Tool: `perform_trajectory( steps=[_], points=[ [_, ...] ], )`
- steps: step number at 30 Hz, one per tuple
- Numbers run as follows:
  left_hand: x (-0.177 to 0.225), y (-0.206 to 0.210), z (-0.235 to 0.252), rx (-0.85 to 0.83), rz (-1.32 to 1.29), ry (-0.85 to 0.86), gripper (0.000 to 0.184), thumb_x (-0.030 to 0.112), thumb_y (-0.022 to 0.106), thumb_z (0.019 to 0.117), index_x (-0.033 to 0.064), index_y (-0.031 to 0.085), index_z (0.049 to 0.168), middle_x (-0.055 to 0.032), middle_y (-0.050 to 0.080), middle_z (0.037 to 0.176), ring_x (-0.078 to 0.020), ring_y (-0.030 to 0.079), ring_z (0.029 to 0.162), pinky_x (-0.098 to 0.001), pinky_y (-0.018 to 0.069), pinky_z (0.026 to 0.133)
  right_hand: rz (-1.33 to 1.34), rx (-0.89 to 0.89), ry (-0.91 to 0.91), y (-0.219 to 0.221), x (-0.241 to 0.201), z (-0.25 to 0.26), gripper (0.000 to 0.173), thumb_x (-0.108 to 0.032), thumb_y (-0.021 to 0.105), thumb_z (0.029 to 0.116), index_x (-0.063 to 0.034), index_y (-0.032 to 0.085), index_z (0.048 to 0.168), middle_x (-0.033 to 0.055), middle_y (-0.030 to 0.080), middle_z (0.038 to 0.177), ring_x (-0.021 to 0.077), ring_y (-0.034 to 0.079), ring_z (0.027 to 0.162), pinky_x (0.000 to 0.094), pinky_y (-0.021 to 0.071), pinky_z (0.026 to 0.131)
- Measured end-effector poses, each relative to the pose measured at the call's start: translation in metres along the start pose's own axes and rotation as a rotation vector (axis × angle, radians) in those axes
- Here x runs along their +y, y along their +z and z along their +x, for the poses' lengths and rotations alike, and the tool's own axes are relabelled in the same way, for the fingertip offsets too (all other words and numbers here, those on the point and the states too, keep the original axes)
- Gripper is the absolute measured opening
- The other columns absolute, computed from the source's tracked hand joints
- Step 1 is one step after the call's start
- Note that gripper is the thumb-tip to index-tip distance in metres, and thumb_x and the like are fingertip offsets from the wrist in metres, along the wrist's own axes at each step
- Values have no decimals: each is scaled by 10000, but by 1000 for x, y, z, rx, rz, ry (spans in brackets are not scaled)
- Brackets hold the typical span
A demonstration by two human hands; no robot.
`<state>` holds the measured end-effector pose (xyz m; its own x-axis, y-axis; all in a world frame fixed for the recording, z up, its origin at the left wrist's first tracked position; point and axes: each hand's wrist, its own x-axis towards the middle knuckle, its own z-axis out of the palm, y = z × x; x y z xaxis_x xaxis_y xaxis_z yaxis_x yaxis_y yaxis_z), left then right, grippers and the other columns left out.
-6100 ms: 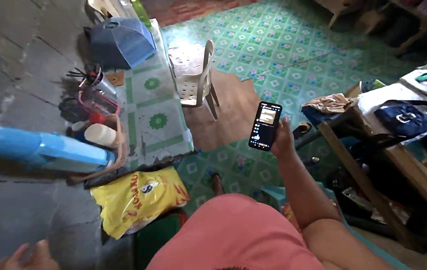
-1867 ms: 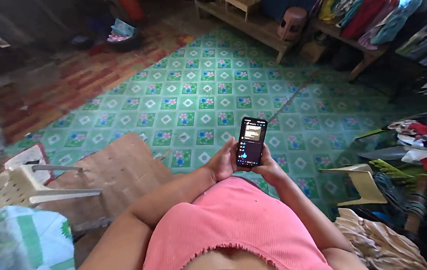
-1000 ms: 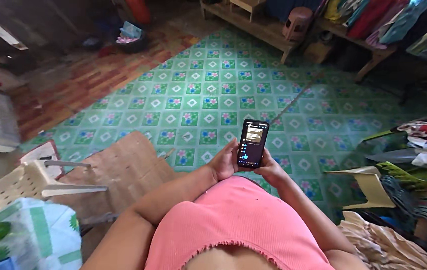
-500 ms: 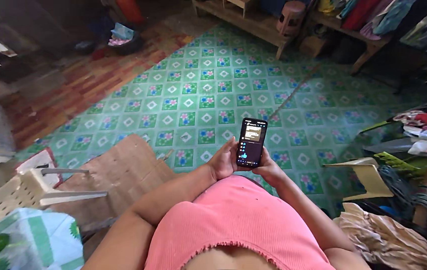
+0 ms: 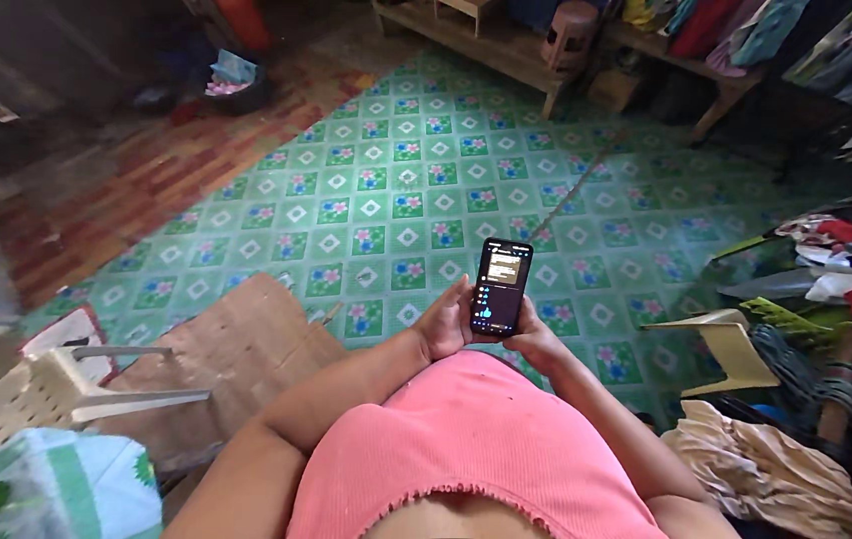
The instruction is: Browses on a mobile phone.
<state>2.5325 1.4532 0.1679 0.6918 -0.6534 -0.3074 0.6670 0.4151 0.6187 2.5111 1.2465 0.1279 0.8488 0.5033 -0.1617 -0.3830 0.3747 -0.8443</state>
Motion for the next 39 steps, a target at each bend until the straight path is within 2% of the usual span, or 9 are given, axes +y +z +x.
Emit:
perform_trajectory(
  steps=[4, 8, 14, 19, 24, 29, 32, 35, 39],
  points=[
    [1, -2, -2, -1, 0, 8, 713, 609, 117, 1050, 114, 414, 1469, -221, 567, 1397, -391, 609, 1228, -566, 532, 992, 5, -1, 5, 2, 1, 4, 1064, 218, 566, 621, -126, 103, 1516, 160, 575, 1392, 322, 653, 1195, 524, 581, 971],
    [2, -5, -4, -4, 37, -2, 706, 644, 156, 1033, 153, 419, 1466, -207, 581, 1378, -375, 639, 1173, -546, 563, 931, 2, -28, 2, 0, 4, 6, 1048, 205, 590, 641, -130, 110, 1511, 152, 591, 1372, 310, 654, 1187, 501, 581, 951],
    [-2, -7, -5, -11, -13, 19, 698, 611, 136, 1048, 130, 412, 1472, -225, 565, 1393, -395, 610, 1221, -573, 529, 990, 56, -89, 1, 0, 3, 6, 1008, 193, 541, 659, -134, 98, 1504, 187, 572, 1390, 365, 653, 1186, 549, 573, 974],
    [-4, -6, -6, -5, -11, 22, 701, 614, 122, 1046, 132, 415, 1461, -222, 572, 1384, -393, 615, 1212, -567, 533, 984, 32, -27, 23, 4, 2, 4, 1066, 276, 524, 628, -123, 93, 1518, 196, 562, 1399, 374, 649, 1194, 559, 576, 976],
    [-5, -3, -6, 1, -22, -2, 695, 601, 117, 1055, 128, 397, 1480, -221, 556, 1405, -394, 600, 1235, -573, 521, 1003, -20, 17, 36, 5, 3, 1, 1097, 274, 550, 622, -127, 78, 1527, 173, 562, 1404, 333, 647, 1206, 521, 581, 979],
    [-5, -1, -6, 26, -28, -22, 692, 586, 93, 1062, 125, 417, 1464, -215, 568, 1389, -380, 615, 1213, -553, 535, 985, 20, 23, 23, 4, 7, 0, 1067, 212, 558, 607, -130, 99, 1507, 175, 575, 1379, 336, 657, 1178, 528, 585, 949],
    [-6, 0, -6, 30, -29, -22, 694, 581, 79, 1062, 128, 406, 1474, -214, 564, 1395, -381, 613, 1215, -554, 534, 983, 21, 12, 19, 4, 7, 0, 1072, 234, 541, 611, -128, 85, 1512, 186, 560, 1395, 350, 653, 1185, 542, 586, 952],
    [-6, -1, -8, 22, -36, -16, 676, 577, 100, 1068, 128, 403, 1474, -219, 564, 1394, -388, 614, 1215, -560, 532, 989, 1, 14, 12, 6, 6, -1, 1080, 245, 546, 617, -124, 80, 1519, 171, 561, 1402, 325, 649, 1199, 525, 580, 967],
    [-7, -2, -8, 7, -53, -21, 685, 578, 92, 1064, 122, 415, 1461, -222, 566, 1389, -387, 614, 1212, -556, 534, 985, 22, 27, -4, 8, 7, -3, 1040, 227, 549, 630, -108, 111, 1512, 177, 568, 1387, 335, 649, 1194, 539, 581, 963]
  ],
)
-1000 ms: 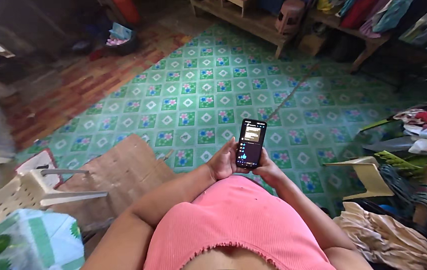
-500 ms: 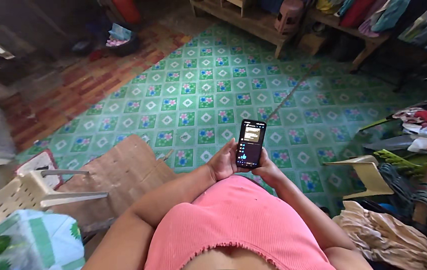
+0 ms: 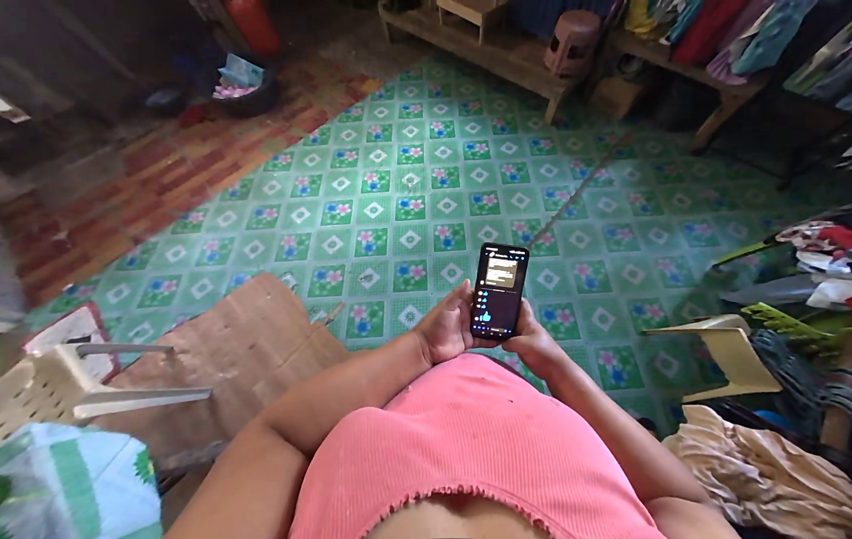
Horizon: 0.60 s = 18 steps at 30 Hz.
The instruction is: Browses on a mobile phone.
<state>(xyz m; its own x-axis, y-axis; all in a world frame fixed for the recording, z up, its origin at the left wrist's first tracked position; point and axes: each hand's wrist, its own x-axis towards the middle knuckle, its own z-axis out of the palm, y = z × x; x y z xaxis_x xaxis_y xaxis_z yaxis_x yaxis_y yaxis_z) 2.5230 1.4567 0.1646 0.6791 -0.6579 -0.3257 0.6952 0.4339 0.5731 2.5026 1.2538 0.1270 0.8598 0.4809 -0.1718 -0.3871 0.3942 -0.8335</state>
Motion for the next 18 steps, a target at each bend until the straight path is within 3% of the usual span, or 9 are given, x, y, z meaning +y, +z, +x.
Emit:
perform_trajectory(
  steps=[2, 4, 6, 8, 11, 18],
  points=[
    [1, 1, 0, 21, 2, -12, 692, 582, 96, 1062, 118, 420, 1461, -218, 571, 1386, -381, 614, 1213, -556, 531, 988, 23, -7, -29, -1, 2, 0, 922, 154, 553, 706, -92, 150, 1498, 167, 587, 1358, 321, 660, 1167, 523, 583, 952],
    [0, 1, -1, 38, 11, -17, 673, 573, 114, 1067, 120, 416, 1462, -211, 578, 1376, -373, 617, 1208, -552, 532, 987, 47, 25, -35, 0, 2, 0, 726, 41, 525, 842, -67, 216, 1490, 156, 620, 1305, 293, 676, 1124, 494, 586, 937],
    [-1, -1, -1, 33, 5, -18, 653, 566, 135, 1071, 123, 412, 1463, -212, 570, 1387, -378, 610, 1219, -556, 525, 995, 41, 98, -11, 4, 0, 1, 567, -121, 424, 961, -51, 279, 1505, 165, 639, 1275, 279, 677, 1104, 470, 583, 923],
    [-1, -1, -2, 20, 10, -19, 655, 570, 134, 1073, 129, 399, 1478, -213, 562, 1399, -380, 605, 1229, -556, 523, 1003, 40, 150, 18, 6, -2, 3, 513, -228, 332, 1038, -42, 300, 1516, 186, 646, 1277, 292, 680, 1109, 468, 590, 915],
    [0, -1, -3, 29, 24, -18, 664, 563, 104, 1069, 127, 411, 1463, -205, 570, 1390, -372, 604, 1229, -560, 524, 996, 14, 180, 35, 9, -4, 3, 460, -161, 295, 1052, -24, 348, 1488, 189, 654, 1255, 291, 686, 1091, 470, 592, 910],
    [3, -3, -6, 28, 19, -10, 682, 582, 96, 1062, 132, 421, 1457, -204, 575, 1380, -365, 612, 1213, -546, 535, 974, 8, 165, 31, 13, -5, 6, 493, 3, 354, 950, -13, 380, 1442, 177, 652, 1241, 278, 687, 1071, 466, 594, 896]
  ],
)
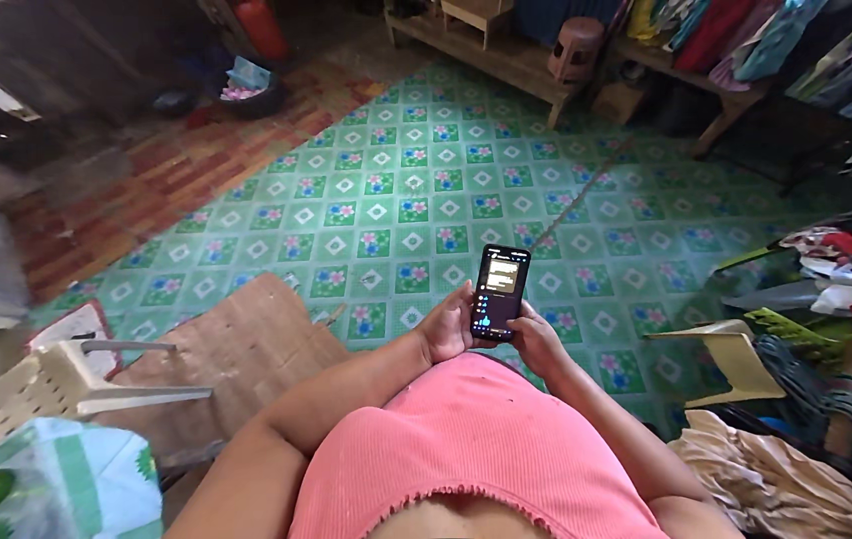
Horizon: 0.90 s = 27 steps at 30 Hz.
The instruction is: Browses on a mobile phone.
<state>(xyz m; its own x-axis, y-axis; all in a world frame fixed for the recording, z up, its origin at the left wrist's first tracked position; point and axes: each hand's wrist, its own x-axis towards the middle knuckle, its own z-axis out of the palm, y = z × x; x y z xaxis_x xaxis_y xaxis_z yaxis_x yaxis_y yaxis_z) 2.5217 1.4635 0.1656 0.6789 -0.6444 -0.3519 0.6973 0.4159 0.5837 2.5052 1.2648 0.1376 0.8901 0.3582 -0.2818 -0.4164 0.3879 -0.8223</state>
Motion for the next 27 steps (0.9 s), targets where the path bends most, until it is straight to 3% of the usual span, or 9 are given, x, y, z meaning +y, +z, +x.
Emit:
perform_trajectory(
  steps=[6, 19, 27],
  points=[
    [2, -1, 0, 5, -8, -3, 695, 597, 85, 1053, 141, 409, 1465, -201, 569, 1390, -370, 614, 1210, -548, 537, 971, 32, -61, -16, -4, 2, 3, 596, 57, 400, 833, -14, 365, 1423, 175, 651, 1243, 283, 688, 1075, 481, 593, 898],
    [2, -6, 3, -28, 3, 16, 752, 625, 67, 1044, 113, 402, 1481, -228, 575, 1383, -388, 615, 1216, -562, 533, 990, 77, -116, -29, -2, 4, 3, 706, 125, 419, 765, -29, 298, 1444, 219, 632, 1278, 356, 688, 1090, 551, 589, 909],
    [2, -4, 4, 36, -20, 1, 710, 607, 84, 1051, 136, 414, 1467, -211, 587, 1363, -373, 628, 1192, -547, 542, 966, 75, -98, -22, -3, 7, 6, 752, 148, 420, 748, -30, 273, 1464, 225, 628, 1277, 357, 693, 1075, 543, 603, 878]
  ],
)
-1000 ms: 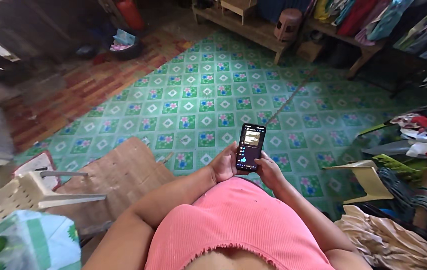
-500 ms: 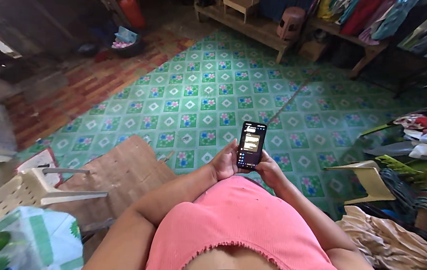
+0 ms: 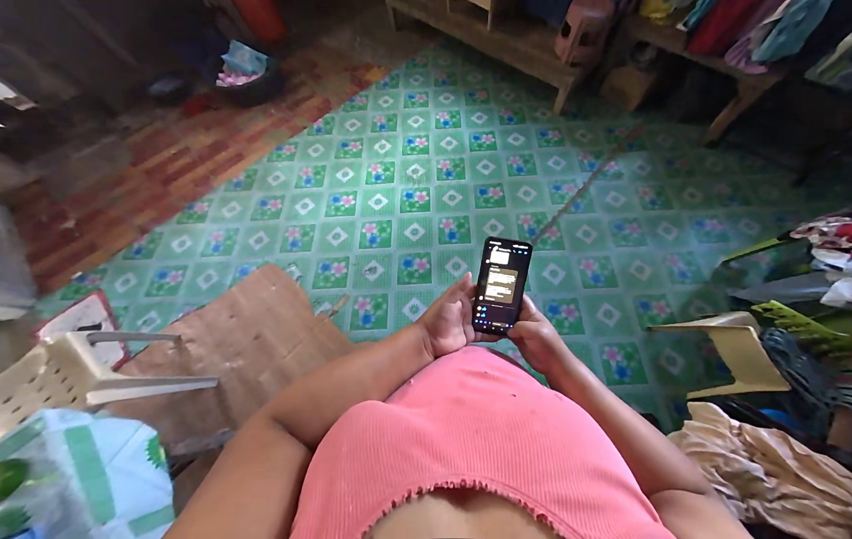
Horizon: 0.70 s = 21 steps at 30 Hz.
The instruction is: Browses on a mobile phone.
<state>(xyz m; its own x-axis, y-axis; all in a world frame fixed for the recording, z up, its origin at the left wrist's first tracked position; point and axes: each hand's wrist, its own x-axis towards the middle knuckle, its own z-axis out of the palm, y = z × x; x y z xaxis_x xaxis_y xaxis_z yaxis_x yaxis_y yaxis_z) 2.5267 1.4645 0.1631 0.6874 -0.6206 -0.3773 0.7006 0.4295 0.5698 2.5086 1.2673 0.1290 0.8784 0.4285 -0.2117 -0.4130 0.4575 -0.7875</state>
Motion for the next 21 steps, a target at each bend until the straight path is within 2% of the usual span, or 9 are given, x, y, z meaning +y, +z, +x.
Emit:
perform_trajectory(
  steps=[2, 6, 8, 11, 14, 17, 21],
  points=[
    [0, -1, 1, 0, -5, -3, 716, 618, 84, 1048, 139, 417, 1464, -209, 585, 1366, -373, 626, 1196, -549, 541, 969, 9, 8, 9, 0, 0, 0, 720, 121, 408, 784, -36, 278, 1475, 218, 627, 1282, 347, 691, 1080, 535, 598, 889],
    [0, -3, 2, -8, -15, -7, 726, 613, 68, 1048, 129, 415, 1463, -226, 572, 1384, -399, 609, 1220, -574, 524, 991, 34, -1, 8, -3, 3, 1, 616, -42, 409, 891, -49, 280, 1493, 219, 613, 1294, 340, 680, 1091, 512, 590, 899],
    [0, -2, 1, 4, -21, -8, 729, 616, 80, 1049, 120, 418, 1462, -236, 577, 1373, -403, 616, 1209, -574, 530, 985, 42, -6, 8, -3, 3, 1, 599, -52, 404, 912, -46, 276, 1497, 225, 607, 1305, 347, 675, 1102, 517, 585, 907],
    [0, -2, 0, 9, -23, -13, 720, 616, 89, 1050, 125, 420, 1459, -224, 586, 1363, -390, 621, 1203, -560, 534, 982, 52, -18, 5, -3, 4, 1, 660, 36, 435, 844, -46, 277, 1479, 221, 611, 1303, 348, 679, 1102, 533, 586, 913],
    [-1, -3, -1, 3, -33, -15, 720, 616, 84, 1051, 133, 416, 1469, -223, 577, 1377, -390, 616, 1213, -564, 530, 989, 28, -11, 8, 1, 3, -1, 712, 116, 415, 796, -44, 273, 1475, 216, 619, 1296, 349, 687, 1091, 539, 595, 901],
    [-1, -1, -2, 17, -42, -16, 715, 619, 92, 1049, 131, 433, 1444, -218, 597, 1344, -377, 636, 1176, -543, 547, 959, 20, 2, 11, 2, 3, -1, 709, 153, 399, 787, -38, 280, 1460, 215, 621, 1292, 354, 689, 1086, 549, 596, 896],
    [0, 1, -3, 19, -47, -20, 717, 622, 92, 1050, 130, 440, 1439, -216, 605, 1333, -375, 642, 1168, -543, 548, 960, -1, 21, 19, 2, 4, -1, 695, 136, 397, 802, -35, 282, 1466, 207, 628, 1283, 333, 690, 1086, 529, 595, 900]
  ],
)
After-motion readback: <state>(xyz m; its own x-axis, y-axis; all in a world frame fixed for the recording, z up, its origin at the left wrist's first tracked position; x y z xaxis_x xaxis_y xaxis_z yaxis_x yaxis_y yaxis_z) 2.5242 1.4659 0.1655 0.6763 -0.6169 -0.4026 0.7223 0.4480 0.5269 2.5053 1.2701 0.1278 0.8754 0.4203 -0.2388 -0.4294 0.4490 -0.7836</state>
